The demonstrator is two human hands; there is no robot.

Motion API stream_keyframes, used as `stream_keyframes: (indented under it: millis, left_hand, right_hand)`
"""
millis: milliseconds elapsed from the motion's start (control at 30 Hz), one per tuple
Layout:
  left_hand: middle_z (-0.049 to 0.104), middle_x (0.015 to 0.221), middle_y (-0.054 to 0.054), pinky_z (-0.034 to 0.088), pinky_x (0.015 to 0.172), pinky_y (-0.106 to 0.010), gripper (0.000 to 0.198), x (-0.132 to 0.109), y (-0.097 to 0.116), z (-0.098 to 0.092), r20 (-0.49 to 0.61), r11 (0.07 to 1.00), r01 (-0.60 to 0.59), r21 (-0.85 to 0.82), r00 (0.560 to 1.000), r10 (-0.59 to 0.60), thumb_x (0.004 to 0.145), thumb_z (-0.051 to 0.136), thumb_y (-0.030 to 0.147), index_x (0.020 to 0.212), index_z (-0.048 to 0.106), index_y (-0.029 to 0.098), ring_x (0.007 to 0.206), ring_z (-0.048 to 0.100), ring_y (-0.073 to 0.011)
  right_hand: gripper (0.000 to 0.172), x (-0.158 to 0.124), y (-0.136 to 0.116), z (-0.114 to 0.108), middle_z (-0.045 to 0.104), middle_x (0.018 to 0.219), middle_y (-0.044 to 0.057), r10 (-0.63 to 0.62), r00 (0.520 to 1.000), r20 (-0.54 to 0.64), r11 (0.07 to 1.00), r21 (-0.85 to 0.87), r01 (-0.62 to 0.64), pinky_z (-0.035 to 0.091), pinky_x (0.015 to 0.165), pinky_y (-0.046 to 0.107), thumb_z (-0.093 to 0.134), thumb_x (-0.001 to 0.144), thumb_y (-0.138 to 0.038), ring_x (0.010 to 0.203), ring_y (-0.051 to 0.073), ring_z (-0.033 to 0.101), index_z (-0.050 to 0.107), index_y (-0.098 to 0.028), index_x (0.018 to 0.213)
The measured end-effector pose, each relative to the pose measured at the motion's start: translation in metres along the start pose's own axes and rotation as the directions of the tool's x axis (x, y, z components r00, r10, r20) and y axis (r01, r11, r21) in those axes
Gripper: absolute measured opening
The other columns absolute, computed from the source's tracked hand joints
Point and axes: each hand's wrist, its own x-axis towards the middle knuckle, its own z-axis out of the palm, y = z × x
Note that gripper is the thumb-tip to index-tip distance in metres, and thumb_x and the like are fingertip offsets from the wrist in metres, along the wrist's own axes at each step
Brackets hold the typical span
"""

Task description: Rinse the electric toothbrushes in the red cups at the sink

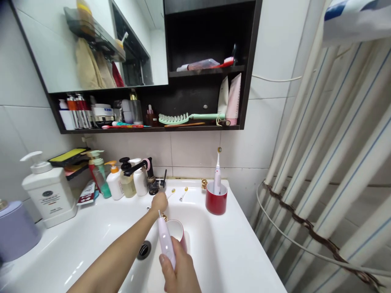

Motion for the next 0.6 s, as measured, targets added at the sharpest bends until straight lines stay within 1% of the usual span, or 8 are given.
stream_keyframes:
  millis: [100, 167, 200, 267, 367, 400, 433, 600]
  left_hand:
    - [0.048, 0.048, -0.002, 0.038, 0.064, -0.028, 0.019, -0.023, 0.008, -0.013, 0.104, 0.986, 0.065, -0.153, 0.993, -0.049, 0.056, 0.049, 0.005, 0.044, 0.038, 0.016, 0.07, 0.052, -0.0176]
    - [0.048, 0.048, 0.0, 0.04, 0.058, -0.026, 0.011, -0.042, 0.011, -0.027, 0.174, 0.963, 0.096, -0.253, 0.983, -0.052, 0.061, 0.047, 0.012, 0.051, 0.042, 0.015, 0.058, 0.053, -0.0128]
    - [0.05, 0.05, -0.001, 0.041, 0.057, -0.025, 0.01, -0.052, 0.012, -0.034, 0.205, 0.946, 0.112, -0.303, 0.978, -0.05, 0.063, 0.046, 0.015, 0.054, 0.042, 0.014, 0.055, 0.052, -0.011]
    - [0.053, 0.056, -0.002, 0.042, 0.056, -0.023, 0.009, -0.07, 0.011, -0.048, 0.264, 0.878, 0.176, -0.444, 0.963, -0.059, 0.065, 0.045, 0.018, 0.057, 0.042, 0.014, 0.053, 0.052, -0.0089]
    - [0.054, 0.059, -0.003, 0.043, 0.054, -0.023, 0.009, -0.089, 0.007, -0.063, 0.328, 0.705, 0.286, -0.649, 0.941, -0.08, 0.063, 0.049, 0.018, 0.06, 0.042, 0.013, 0.05, 0.053, -0.0089]
    - [0.054, 0.059, -0.003, 0.042, 0.054, -0.023, 0.01, -0.093, 0.005, -0.064, 0.336, 0.662, 0.304, -0.685, 0.938, -0.083, 0.061, 0.05, 0.018, 0.06, 0.042, 0.013, 0.05, 0.053, -0.0093]
    - [0.054, 0.058, -0.003, 0.042, 0.055, -0.023, 0.011, -0.095, 0.003, -0.065, 0.34, 0.647, 0.309, -0.697, 0.937, -0.082, 0.061, 0.052, 0.018, 0.06, 0.042, 0.012, 0.05, 0.053, -0.0097]
    - [0.054, 0.055, -0.002, 0.041, 0.053, -0.021, 0.014, -0.098, -0.003, -0.058, 0.37, 0.639, 0.321, -0.699, 0.927, -0.062, 0.06, 0.053, 0.02, 0.06, 0.042, 0.012, 0.049, 0.054, -0.0094]
  right_hand:
    - [0.034, 0.0, 0.001, 0.0, 0.035, 0.05, -0.005, 0.02, 1.0, 0.0, 1.0, 0.007, -0.02, 0.031, 0.031, 0.017, 0.033, 0.068, -0.036, 0.032, 0.006, 0.035, 0.038, -0.016, 0.095]
    - [0.033, -0.003, 0.0, 0.001, 0.037, 0.053, -0.004, 0.031, 0.999, 0.019, 0.999, 0.033, -0.032, 0.031, 0.031, 0.017, 0.032, 0.068, -0.034, 0.033, 0.005, 0.035, 0.038, -0.016, 0.095]
    - [0.032, -0.005, -0.001, 0.003, 0.038, 0.054, -0.004, 0.035, 0.999, 0.04, 0.998, 0.045, -0.037, 0.03, 0.031, 0.017, 0.032, 0.068, -0.033, 0.033, 0.005, 0.035, 0.038, -0.016, 0.095]
    - [0.031, -0.008, -0.003, 0.006, 0.039, 0.053, -0.004, 0.048, 0.995, 0.087, 0.997, 0.056, -0.053, 0.029, 0.031, 0.017, 0.033, 0.068, -0.032, 0.033, 0.005, 0.036, 0.038, -0.016, 0.094]
    - [0.031, -0.012, -0.003, 0.013, 0.039, 0.053, -0.005, 0.073, 0.989, 0.126, 0.995, 0.053, -0.08, 0.029, 0.03, 0.017, 0.033, 0.069, -0.032, 0.032, 0.005, 0.036, 0.038, -0.015, 0.094]
    - [0.031, -0.012, -0.003, 0.015, 0.039, 0.053, -0.005, 0.071, 0.989, 0.128, 0.996, 0.05, -0.078, 0.029, 0.03, 0.017, 0.033, 0.069, -0.032, 0.032, 0.004, 0.036, 0.038, -0.015, 0.094]
    - [0.031, -0.013, -0.003, 0.016, 0.039, 0.053, -0.005, 0.065, 0.99, 0.127, 0.996, 0.048, -0.072, 0.03, 0.03, 0.017, 0.033, 0.069, -0.032, 0.033, 0.004, 0.036, 0.038, -0.015, 0.094]
    - [0.032, -0.011, -0.005, 0.017, 0.039, 0.053, -0.005, 0.081, 0.991, 0.105, 0.994, 0.061, -0.088, 0.031, 0.03, 0.016, 0.033, 0.07, -0.034, 0.034, 0.004, 0.036, 0.037, -0.016, 0.096]
